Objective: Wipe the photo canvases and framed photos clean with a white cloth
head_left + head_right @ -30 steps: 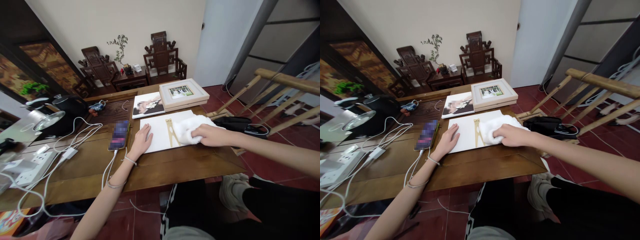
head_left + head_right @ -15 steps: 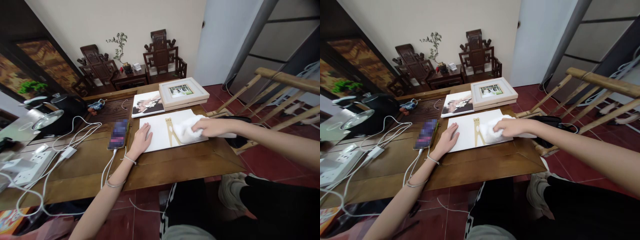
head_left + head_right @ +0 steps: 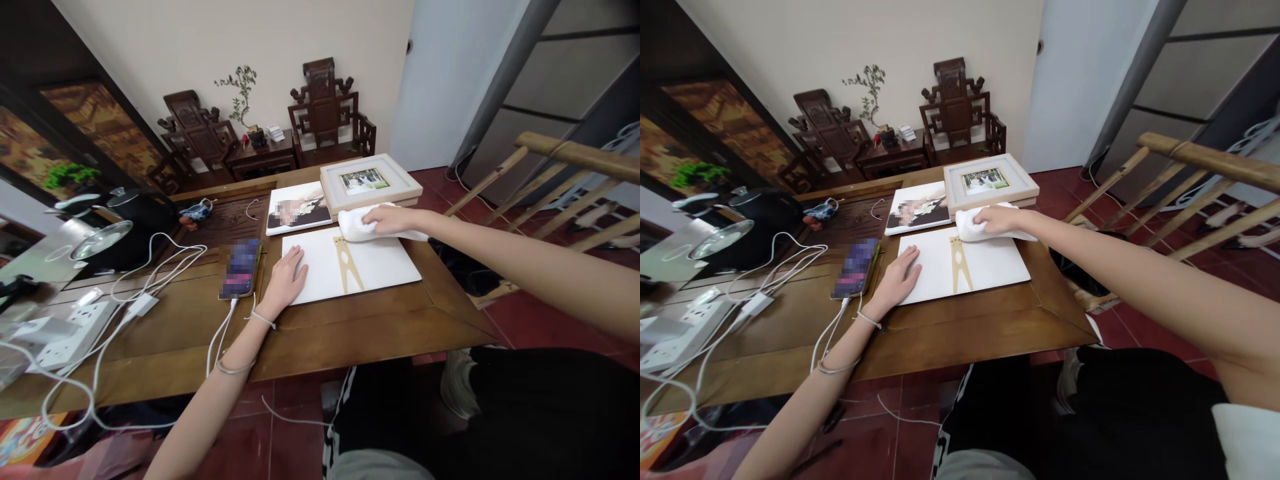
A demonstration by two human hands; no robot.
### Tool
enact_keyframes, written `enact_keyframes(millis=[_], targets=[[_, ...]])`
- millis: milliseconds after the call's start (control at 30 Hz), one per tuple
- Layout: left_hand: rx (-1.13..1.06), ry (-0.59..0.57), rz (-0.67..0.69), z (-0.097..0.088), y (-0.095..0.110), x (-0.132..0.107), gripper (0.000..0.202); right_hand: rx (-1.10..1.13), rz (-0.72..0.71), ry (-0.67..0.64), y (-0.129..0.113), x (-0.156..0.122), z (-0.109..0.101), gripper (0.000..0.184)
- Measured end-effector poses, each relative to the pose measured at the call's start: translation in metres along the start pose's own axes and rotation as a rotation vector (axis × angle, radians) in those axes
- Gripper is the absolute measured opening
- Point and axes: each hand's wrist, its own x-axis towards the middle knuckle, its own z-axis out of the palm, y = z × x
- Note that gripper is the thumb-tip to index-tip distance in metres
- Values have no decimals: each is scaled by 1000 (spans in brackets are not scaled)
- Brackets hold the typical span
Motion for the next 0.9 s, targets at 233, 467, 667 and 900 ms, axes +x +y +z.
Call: enact_keyframes(millis=[233,467,667,900], targets=[[-2,10,13,-1,0,0,46,4,2,-74,-23,-36,10,34],[6,6,14,1,0,0,46,85,56,-168,-62,-100,16,46],[8,7,1,1,0,0,45,163,67,-263,-75,-120,8,45],[3,27,8,3,-1,-1,44,120,6,-174,-49,-80,6,33]])
